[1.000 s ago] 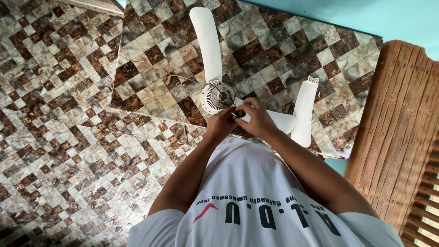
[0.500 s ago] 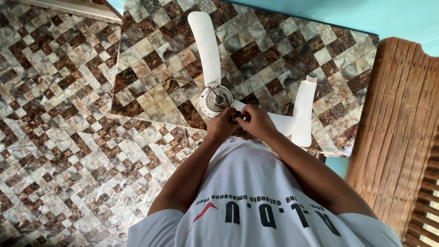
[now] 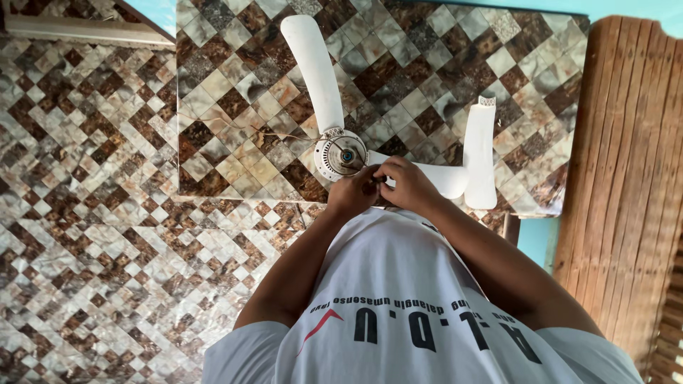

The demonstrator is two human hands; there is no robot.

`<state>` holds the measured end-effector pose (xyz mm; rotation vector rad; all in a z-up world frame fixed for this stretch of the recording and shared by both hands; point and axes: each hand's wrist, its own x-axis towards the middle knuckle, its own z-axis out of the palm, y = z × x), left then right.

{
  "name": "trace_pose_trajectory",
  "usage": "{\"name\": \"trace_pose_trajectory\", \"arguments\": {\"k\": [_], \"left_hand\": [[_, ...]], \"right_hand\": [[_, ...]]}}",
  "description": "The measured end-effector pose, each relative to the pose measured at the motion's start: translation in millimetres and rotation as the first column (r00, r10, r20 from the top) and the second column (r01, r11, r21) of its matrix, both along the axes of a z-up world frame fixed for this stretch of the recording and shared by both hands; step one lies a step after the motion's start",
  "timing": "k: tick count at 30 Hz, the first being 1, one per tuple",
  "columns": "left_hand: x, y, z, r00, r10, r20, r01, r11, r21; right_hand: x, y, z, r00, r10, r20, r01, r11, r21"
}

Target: The person uses a screwdriver to remove the screws securing the blades of a ceiling fan. They detach each blade one by one and set them aside on the tiled ceiling surface. The video shows the removal of three blades, leaving the fan motor housing exposed.

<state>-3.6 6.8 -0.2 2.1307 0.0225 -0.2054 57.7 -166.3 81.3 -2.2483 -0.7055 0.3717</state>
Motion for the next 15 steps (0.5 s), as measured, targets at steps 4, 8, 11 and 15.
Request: {"name": "trace_pose_trajectory", "arguments": {"k": [4, 8, 11, 15], "left_hand": [[1, 4, 1, 0.999, -0.029, 0.039, 0.028, 0.999, 0.021], [2, -1, 1, 1.0, 0.011, -0.017, -0.01, 0.999, 0.052], [1, -4, 1, 0.999, 0.006, 0.053, -0.004, 1.0, -0.029], [4, -12, 1, 0.996, 0.089, -0.017, -0.086, 0.99, 0.114]], "right_hand": [[-2, 2, -2, 0.993, -0.1, -0.063, 0.098, 0.995, -0.028], [-3, 1, -4, 0.964, -0.174, -0.199, 0.159, 0.983, -0.089], [1, -5, -2, 0.993, 0.089, 0.074, -0.091, 0.995, 0.032], [3, -6, 0, 0.996, -0.034, -0.082, 0.032, 0.999, -0.017]]}}
